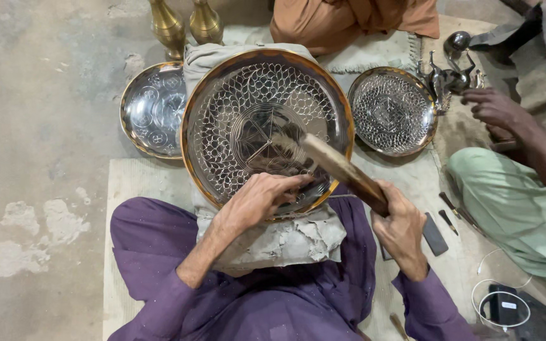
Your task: The person sits on the floor engraving a decorative pattern into a large metal tray, holding a chisel against the tray surface with one hand and striking it with a wooden mallet in the other, repositioning the chisel to work across the tray.
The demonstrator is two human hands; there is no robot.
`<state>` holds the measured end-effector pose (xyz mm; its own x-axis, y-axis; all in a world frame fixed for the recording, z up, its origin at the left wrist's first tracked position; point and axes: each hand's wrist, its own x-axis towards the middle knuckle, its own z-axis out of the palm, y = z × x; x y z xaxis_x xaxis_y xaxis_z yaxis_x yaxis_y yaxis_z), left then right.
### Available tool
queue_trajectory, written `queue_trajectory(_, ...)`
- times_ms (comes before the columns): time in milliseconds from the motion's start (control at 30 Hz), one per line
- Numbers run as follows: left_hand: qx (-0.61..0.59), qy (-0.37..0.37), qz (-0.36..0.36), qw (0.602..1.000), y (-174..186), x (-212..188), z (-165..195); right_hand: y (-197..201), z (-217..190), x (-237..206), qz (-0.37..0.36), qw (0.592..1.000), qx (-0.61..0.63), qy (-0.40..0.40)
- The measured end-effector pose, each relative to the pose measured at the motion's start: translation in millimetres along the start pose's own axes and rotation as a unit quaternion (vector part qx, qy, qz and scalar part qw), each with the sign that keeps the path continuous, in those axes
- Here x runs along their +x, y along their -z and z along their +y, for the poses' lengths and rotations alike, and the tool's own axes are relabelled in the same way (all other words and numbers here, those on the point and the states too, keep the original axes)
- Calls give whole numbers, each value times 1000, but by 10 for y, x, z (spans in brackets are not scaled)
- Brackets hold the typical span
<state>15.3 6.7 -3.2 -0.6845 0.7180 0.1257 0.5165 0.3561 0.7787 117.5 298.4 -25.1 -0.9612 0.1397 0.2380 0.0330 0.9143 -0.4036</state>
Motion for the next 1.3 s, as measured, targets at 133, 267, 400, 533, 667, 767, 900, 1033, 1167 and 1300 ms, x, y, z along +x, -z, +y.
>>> queue_trajectory(133,-8,-24,-16,1000,21,25,-14,-30,-5,-76,-20,949,313,-31)
queue_trajectory(267,-16,-30,-45,998,61,18,-26,-73,46,-151,5,992,113,-48)
queue_trajectory(400,10,-30,-39,999,56,31,-30,-194,111,-228,-11,886,460,-51)
queue_trajectory(533,-1,-42,-44,998,46,47,-53,-245,128,-295,53,988,146,-18)
queue_trajectory(667,12,-59,-23,998,31,42,-55,-177,97,-318,-32,985,164,-52)
queue_trajectory(767,36,-29,-33,998,39,5,-58,-66,63,-334,-27,998,11,-54)
queue_trajectory(900,-102,-26,87,991,58,-39,-88,69,11,-308,-46,970,218,-99)
queue_trajectory(1033,-155,35,81,984,79,27,-166,190,-26,-329,-20,961,268,-68)
queue_trajectory(1167,-128,-8,59,990,93,74,-184,142,-23,-409,60,962,255,-79)
queue_trajectory(1300,-71,-44,17,996,133,171,-175,-41,51,-455,8,950,280,-140)
